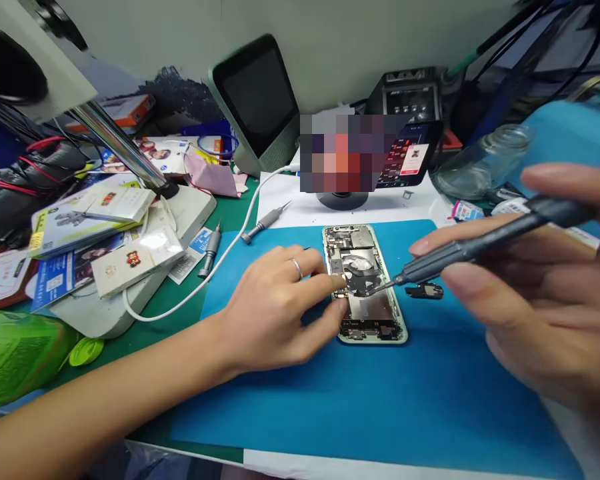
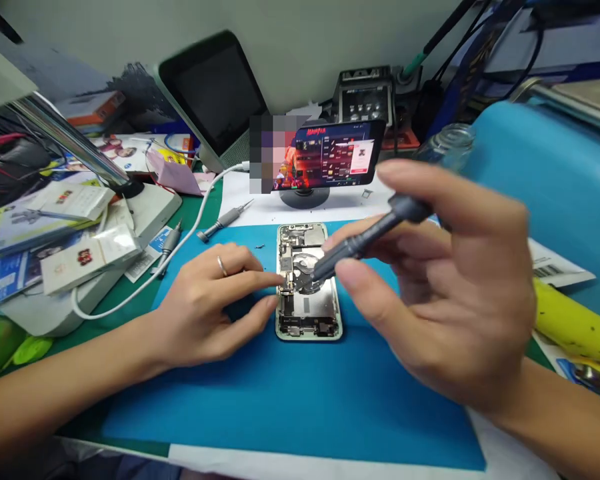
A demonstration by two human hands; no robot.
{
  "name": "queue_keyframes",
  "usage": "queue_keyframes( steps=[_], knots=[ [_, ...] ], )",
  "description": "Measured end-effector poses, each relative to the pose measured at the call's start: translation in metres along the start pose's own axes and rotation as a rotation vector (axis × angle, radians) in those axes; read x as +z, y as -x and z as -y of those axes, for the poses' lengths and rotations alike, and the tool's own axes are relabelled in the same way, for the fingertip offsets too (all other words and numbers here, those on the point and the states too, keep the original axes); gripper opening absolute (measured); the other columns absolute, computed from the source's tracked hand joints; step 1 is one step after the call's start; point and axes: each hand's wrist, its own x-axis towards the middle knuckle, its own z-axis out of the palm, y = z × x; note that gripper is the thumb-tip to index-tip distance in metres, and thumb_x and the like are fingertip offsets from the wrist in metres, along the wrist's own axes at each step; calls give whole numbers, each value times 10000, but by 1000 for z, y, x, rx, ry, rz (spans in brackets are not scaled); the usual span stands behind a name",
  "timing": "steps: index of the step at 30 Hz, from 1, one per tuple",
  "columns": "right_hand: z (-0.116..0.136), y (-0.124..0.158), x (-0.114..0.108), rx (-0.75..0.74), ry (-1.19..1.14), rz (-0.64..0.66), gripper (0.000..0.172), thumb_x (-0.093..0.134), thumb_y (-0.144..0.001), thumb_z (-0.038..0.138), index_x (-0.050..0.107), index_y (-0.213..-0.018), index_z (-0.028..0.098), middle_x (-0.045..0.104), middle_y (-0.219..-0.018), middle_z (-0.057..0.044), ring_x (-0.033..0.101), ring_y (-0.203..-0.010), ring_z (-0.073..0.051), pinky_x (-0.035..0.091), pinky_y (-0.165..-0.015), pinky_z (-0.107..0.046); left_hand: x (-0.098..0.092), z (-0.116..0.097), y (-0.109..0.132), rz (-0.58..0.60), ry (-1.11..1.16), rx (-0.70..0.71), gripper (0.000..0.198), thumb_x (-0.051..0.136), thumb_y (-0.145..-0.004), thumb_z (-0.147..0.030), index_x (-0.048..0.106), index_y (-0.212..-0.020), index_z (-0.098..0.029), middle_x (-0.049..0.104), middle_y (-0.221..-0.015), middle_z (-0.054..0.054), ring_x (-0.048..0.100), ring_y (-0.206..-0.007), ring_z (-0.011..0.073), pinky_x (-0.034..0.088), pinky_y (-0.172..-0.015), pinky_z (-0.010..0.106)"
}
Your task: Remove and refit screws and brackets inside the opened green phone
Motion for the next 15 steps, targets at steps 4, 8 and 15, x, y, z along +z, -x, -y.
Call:
queue_keyframes(
  steps=[4,8,15],
  knots=[
    [4,-13,6,-45,-103,-13,527,741,-870,303,575,-1366,362,683,-1084,3,720,-915,-176,644,-825,-388,-6,-6,-22,19,-34,-126,251,623,-960,-307,767,-1079,-139,702,-915,80,641,-800,199,498,-722,347],
    [-19,-19,7,9,-249,-102,570,801,-829,286,577,-1351,339,697,-936,8,723,-914,-177,646,-815,-341,5,-5,-35,-149,-1,-132,231,645,-947,-336,756,-1005,-143,695,-863,66,643,-774,180,515,-704,329],
    [-37,-11,-2,82,-237,-99,529,793,-858,326,603,-1351,355,726,-864,-10,740,-882,-157,659,-762,-248,15,-3,-25,-339,-165,66,312,760,-914,-453,714,-953,-146,696,-778,47,622,-681,172,482,-649,338]
  ],
)
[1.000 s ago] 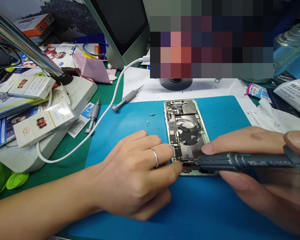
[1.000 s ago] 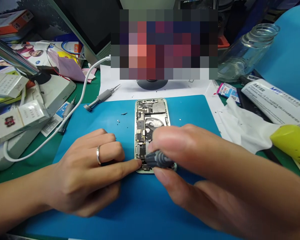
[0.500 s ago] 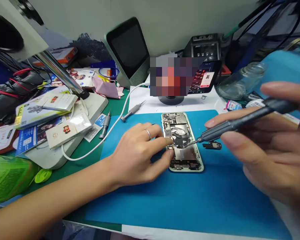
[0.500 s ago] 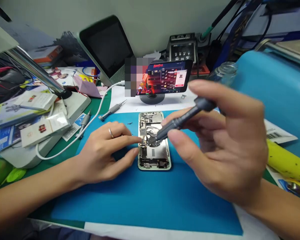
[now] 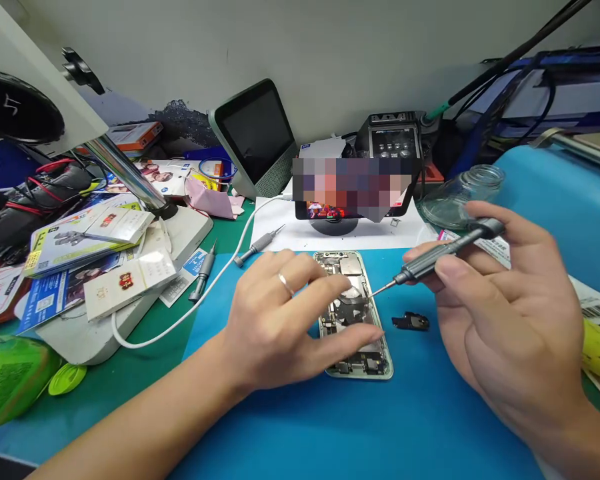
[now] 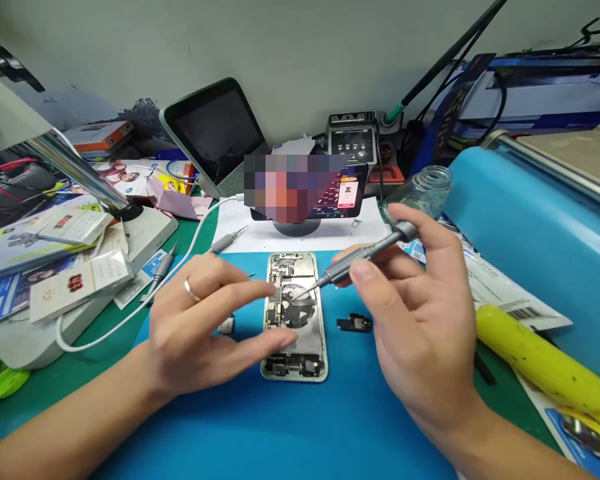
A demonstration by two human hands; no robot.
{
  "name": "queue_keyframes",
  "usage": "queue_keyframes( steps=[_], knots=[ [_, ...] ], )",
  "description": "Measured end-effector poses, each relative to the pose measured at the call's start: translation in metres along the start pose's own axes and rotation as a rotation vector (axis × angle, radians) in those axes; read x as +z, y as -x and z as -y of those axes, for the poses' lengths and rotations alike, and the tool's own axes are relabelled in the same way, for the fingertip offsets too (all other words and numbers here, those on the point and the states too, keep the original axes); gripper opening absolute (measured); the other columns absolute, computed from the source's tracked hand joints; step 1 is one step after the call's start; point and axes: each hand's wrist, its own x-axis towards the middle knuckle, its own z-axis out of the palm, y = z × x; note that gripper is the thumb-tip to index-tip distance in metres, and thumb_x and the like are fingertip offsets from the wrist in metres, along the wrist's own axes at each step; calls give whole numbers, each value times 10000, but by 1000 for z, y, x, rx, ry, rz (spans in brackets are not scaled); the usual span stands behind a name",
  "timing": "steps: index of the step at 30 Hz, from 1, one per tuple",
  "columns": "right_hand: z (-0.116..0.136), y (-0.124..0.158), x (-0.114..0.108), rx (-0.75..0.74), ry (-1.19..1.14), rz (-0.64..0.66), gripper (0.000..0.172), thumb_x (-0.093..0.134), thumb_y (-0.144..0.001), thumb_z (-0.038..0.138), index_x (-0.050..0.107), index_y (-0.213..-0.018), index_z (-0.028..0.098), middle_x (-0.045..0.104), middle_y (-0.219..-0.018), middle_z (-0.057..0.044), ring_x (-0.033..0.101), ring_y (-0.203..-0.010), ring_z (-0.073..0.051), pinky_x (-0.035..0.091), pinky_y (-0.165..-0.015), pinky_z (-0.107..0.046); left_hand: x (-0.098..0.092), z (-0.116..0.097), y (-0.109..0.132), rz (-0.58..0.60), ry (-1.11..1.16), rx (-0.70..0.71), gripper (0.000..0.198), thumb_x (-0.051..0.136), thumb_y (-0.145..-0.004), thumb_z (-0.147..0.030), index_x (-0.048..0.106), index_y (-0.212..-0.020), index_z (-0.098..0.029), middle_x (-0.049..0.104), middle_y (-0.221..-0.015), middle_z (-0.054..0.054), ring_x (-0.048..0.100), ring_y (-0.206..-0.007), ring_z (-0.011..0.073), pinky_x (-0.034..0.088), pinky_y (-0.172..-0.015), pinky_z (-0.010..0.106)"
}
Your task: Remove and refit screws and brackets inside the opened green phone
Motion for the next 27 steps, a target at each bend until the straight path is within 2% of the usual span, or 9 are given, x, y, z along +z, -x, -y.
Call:
queue_keyframes(
  steps=[3,8,11,14,17,20,27],
  knots=[
    [1,2,4,9,38,-39,538,804,-844,356,613,-1347,382,741,-887,-13,747,-896,-158,662,-769,-223,-1,0,3,24,15,-19,280,742,-936,-428,705,-910,-152,665,-711,23,588,-617,154,439,-603,333],
    [-3,1,11,68,143,-47,528,793,-829,416,622,-1329,409,758,-901,-29,763,-877,-219,657,-578,-243,1,7,4,86,34,-82,290,731,-947,-440,696,-935,-152,651,-716,17,569,-609,149,412,-576,335],
    [-7,1,9,52,164,-72,515,786,-839,376,630,-1329,411,735,-839,-23,761,-857,-215,679,-632,-261,3,7,3,124,38,-120,302,705,-959,-480,697,-936,-179,645,-702,2,568,-606,149,418,-571,346],
    [-9,1,6,44,171,-98,505,786,-840,373,639,-1322,398,723,-827,-31,759,-871,-210,674,-628,-246,5,4,1,141,45,-119,254,697,-974,-420,695,-865,-190,653,-682,-2,563,-595,145,419,-577,355],
    [-9,2,7,60,191,-108,514,794,-836,403,633,-1324,390,736,-886,-39,755,-899,-209,667,-624,-242,7,3,1,145,66,-87,214,709,-969,-327,705,-829,-166,660,-676,8,539,-599,142,421,-594,343],
    [-7,3,9,81,204,-118,540,807,-832,436,621,-1338,398,749,-955,-38,748,-918,-190,652,-633,-214,8,4,2,122,82,-72,148,727,-952,-268,728,-870,-145,667,-683,13,514,-608,139,412,-599,324],
    [-6,4,10,100,138,-93,632,838,-793,438,589,-1371,385,754,-999,-58,748,-968,-200,634,-638,-196,10,7,3,124,118,-54,114,718,-950,-223,745,-911,-119,694,-712,30,518,-617,148,393,-584,331]
  ],
)
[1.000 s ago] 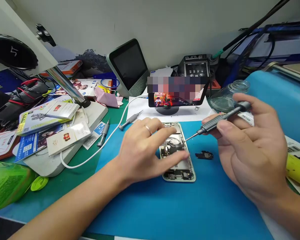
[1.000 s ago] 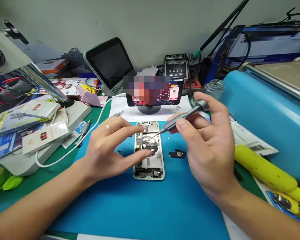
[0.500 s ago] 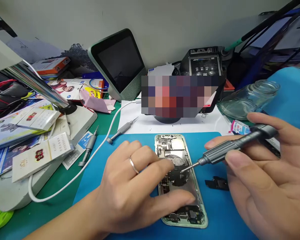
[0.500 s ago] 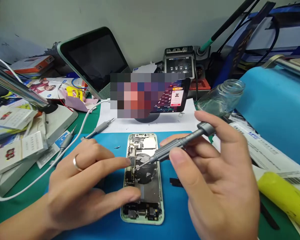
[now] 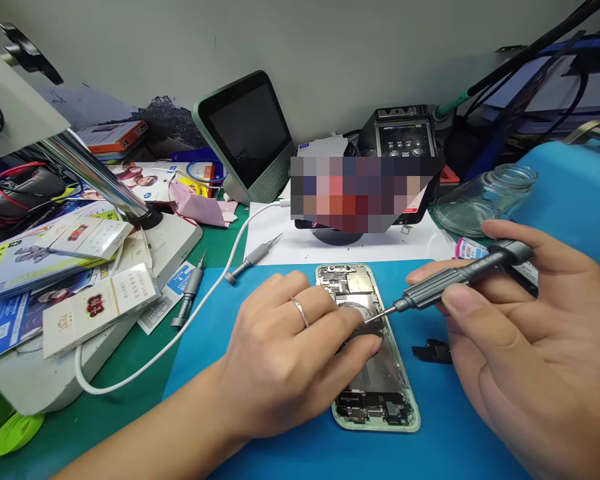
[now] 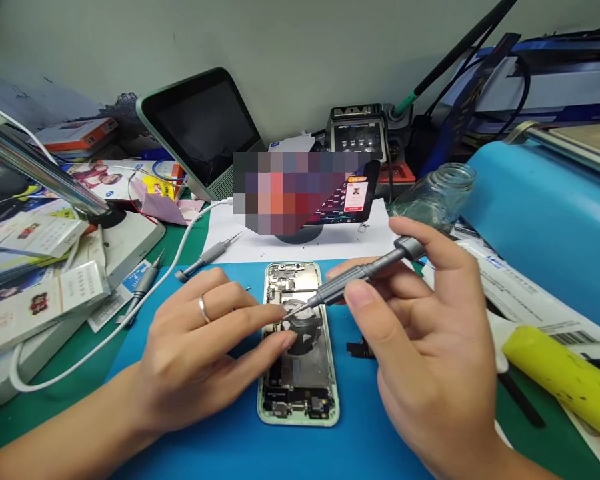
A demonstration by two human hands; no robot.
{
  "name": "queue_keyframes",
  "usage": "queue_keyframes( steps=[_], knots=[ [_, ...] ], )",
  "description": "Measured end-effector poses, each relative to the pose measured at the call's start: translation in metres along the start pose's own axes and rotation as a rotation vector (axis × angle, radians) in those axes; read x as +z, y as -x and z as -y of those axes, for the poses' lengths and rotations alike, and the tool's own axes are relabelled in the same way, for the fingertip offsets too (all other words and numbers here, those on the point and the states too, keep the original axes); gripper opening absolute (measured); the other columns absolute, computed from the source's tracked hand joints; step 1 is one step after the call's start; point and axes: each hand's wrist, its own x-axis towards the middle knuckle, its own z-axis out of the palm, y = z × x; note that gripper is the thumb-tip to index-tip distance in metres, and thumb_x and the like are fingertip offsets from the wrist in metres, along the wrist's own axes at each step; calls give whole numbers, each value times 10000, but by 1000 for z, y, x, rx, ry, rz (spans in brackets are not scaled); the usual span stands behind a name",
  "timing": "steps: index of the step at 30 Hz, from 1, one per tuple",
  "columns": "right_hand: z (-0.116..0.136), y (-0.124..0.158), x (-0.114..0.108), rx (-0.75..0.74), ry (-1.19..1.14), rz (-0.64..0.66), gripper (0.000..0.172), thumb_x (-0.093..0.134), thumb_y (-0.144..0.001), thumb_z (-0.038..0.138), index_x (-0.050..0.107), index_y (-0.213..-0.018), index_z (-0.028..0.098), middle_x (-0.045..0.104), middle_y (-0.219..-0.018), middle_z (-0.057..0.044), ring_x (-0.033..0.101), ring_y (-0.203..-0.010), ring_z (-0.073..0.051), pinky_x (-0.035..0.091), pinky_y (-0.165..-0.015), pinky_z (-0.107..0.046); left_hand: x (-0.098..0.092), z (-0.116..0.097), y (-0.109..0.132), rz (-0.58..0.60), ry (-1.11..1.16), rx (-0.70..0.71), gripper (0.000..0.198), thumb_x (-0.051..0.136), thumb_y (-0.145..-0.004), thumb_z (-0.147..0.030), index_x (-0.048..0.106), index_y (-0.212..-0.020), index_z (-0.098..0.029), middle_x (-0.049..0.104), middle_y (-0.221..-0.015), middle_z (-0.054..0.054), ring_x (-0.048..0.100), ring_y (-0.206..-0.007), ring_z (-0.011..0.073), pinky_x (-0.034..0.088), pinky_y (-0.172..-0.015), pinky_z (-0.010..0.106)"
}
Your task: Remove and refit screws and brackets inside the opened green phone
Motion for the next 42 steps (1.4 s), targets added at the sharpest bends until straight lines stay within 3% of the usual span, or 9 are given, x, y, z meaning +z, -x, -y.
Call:
queue_keyframes(
  steps=[7,14,25,33,38,42],
  knots=[
    [2,-2,3,-34,-1,27,574,821,-815,449,592,-1336,372,755,-920,-46,750,-904,-188,628,-608,-192,0,-1,-1,-12,-3,12,72,689,-949,-141,738,-897,-131,713,-731,24,537,-622,141,410,-594,325],
    [4,-2,1,-54,-27,60,531,797,-850,420,576,-1331,370,746,-886,-23,738,-850,-160,652,-698,-218,1,0,0,0,-17,22,35,705,-946,-141,737,-943,-130,736,-776,31,573,-650,139,440,-610,315],
    [1,-1,0,-52,-31,58,553,792,-856,377,568,-1362,376,733,-904,-23,734,-921,-184,664,-743,-276,-2,0,-2,-14,-43,35,37,712,-950,-144,737,-926,-132,739,-746,17,570,-619,126,441,-598,300],
    [-24,-5,-25,-138,-6,19,610,794,-816,510,510,-1342,387,673,-1249,-67,705,-1104,-280,666,-782,-425,-1,1,-1,-4,-42,28,48,727,-949,-171,749,-926,-135,744,-755,19,582,-633,132,449,-608,314],
    [-22,-6,-21,-119,-2,42,581,792,-818,505,529,-1322,384,692,-1177,-64,715,-1075,-280,666,-744,-413,-3,1,-2,8,-39,30,74,714,-957,-164,736,-891,-138,740,-747,20,588,-634,127,447,-608,306],
    [-6,-2,-6,-72,3,57,562,790,-843,432,554,-1351,390,710,-987,-42,732,-983,-250,671,-723,-381,-4,1,-2,15,-52,34,84,702,-967,-165,717,-886,-152,735,-747,13,586,-632,123,445,-607,312]
  ],
)
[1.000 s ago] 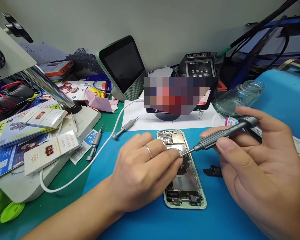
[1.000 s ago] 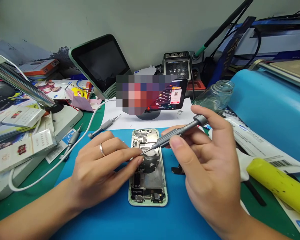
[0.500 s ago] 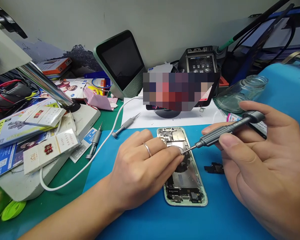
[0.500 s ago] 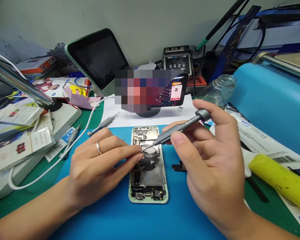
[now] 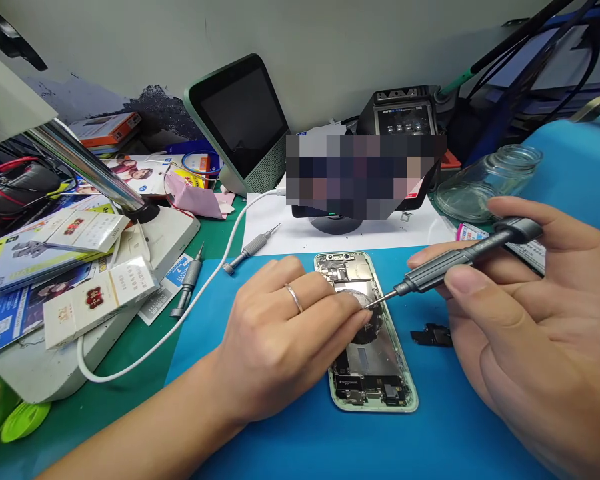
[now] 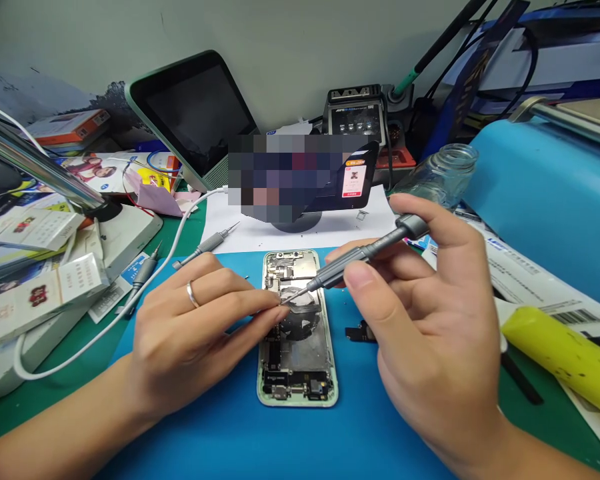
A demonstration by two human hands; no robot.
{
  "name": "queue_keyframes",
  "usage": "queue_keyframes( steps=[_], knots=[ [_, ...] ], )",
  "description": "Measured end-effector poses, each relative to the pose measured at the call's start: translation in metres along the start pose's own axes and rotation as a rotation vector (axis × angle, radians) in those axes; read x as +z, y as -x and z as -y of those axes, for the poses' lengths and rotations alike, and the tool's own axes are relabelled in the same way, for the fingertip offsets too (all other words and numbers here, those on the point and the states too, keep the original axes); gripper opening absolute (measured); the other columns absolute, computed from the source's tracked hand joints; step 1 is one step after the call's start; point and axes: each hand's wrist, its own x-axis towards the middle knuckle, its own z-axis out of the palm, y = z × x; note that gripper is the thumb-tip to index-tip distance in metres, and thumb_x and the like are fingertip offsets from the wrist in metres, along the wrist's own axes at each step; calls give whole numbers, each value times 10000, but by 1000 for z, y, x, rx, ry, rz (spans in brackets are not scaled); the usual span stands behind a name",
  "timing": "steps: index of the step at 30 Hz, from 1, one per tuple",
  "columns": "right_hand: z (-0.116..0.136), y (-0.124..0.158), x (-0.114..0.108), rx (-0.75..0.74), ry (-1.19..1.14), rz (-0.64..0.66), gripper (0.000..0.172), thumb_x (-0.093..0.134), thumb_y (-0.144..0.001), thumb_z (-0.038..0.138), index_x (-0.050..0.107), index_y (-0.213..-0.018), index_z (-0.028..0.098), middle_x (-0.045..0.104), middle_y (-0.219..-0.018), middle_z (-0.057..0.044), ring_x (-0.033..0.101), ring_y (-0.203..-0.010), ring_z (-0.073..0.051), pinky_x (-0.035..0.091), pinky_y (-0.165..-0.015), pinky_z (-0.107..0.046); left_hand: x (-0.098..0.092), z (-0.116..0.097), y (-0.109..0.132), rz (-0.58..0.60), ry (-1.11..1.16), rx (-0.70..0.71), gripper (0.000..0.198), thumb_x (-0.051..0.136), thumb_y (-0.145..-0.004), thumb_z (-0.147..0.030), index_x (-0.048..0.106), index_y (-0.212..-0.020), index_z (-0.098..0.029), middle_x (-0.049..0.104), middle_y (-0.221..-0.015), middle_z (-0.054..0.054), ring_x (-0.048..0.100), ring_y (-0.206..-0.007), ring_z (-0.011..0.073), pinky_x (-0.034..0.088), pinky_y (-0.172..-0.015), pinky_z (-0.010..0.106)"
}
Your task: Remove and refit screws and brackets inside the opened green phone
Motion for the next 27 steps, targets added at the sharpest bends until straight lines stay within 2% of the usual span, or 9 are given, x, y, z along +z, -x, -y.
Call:
queue_keyframes(
  steps=[3,11,16,22,27],
  knots=[
    [7,1,6,26,-5,-5,558,782,-864,365,567,-1378,391,701,-881,-21,735,-927,-206,672,-724,-313,0,0,-1,5,5,-1,88,690,-978,-170,707,-892,-159,734,-750,13,602,-647,125,463,-617,316],
    [6,2,5,25,18,-20,568,804,-853,368,589,-1378,397,710,-913,-11,730,-911,-157,656,-738,-224,-1,-1,-3,11,-19,7,144,686,-980,-168,691,-837,-160,717,-721,11,588,-632,124,463,-615,309],
    [7,2,4,-1,55,-37,565,802,-859,384,595,-1385,389,720,-916,-27,734,-937,-183,663,-767,-285,-1,0,-2,17,-23,5,140,691,-980,-172,701,-841,-156,717,-724,13,593,-640,124,460,-624,306],
    [7,1,6,24,57,-49,606,833,-815,424,599,-1373,415,693,-918,-25,728,-903,-190,626,-608,-244,-2,0,-2,25,-26,2,152,686,-981,-172,703,-830,-160,720,-714,16,606,-644,133,481,-636,315],
    [7,1,6,10,85,-39,601,809,-844,422,577,-1398,429,690,-937,-24,722,-885,-170,598,-599,-220,-2,-1,-3,29,-35,7,167,681,-984,-170,701,-819,-158,719,-710,18,613,-644,136,482,-627,318]
  ],
)
